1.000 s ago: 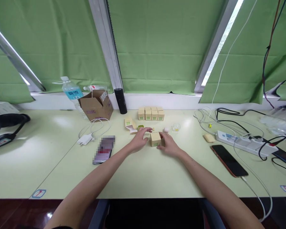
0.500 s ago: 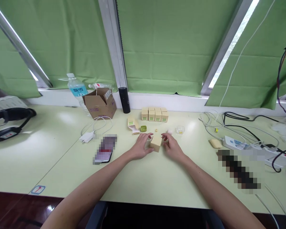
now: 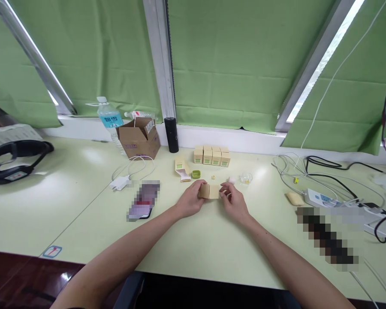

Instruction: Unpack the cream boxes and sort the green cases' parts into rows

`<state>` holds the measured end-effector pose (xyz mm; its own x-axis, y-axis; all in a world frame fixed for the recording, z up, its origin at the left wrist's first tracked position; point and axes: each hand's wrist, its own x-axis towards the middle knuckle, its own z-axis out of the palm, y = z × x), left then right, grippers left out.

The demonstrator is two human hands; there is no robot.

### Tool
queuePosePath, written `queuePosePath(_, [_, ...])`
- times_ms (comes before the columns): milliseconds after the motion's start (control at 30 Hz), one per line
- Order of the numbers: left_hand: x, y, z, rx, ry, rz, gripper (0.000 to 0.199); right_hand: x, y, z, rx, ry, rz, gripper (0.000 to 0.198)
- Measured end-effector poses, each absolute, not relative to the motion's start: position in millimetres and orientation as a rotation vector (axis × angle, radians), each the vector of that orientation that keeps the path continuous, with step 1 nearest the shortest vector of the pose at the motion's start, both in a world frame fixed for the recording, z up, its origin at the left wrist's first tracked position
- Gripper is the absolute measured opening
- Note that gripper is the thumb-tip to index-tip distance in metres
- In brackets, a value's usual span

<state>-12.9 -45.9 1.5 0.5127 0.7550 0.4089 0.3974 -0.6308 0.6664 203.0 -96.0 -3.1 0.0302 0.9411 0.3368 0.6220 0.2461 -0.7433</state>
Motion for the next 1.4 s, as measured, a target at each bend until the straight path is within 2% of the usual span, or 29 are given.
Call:
queuePosePath(233, [-11, -47, 1, 2.453, 0.866, 0.961, 0.042, 192, -105, 1, -1.385, -1.638, 0.636, 0.041])
queuePosePath(567, [-11, -46, -7, 2.723, 0.765, 0.993, 0.057, 187, -113, 6, -1.371, -1.651, 0.620, 0.052])
queuePosePath(967, [-7, -57, 7, 2.903, 0.882, 0.806, 0.041, 184, -114, 4, -1.404, -1.679, 0.619, 0.070])
queuePosePath(1067, [-6, -58, 7, 2.931, 0.900, 0.868, 0.040, 184, -113, 4, -1.425, -1.652, 0.626, 0.071])
queuePosePath(1267, [-10, -54, 6, 2.868, 0.907, 1.005, 0.051, 193, -108, 6, -1.373, -1.530, 0.611, 0.062])
queuePosePath(1400, [-13, -51, 8, 2.820, 0.934, 1.024, 0.048, 191, -107, 6, -1.315, -1.536, 0.609, 0.057])
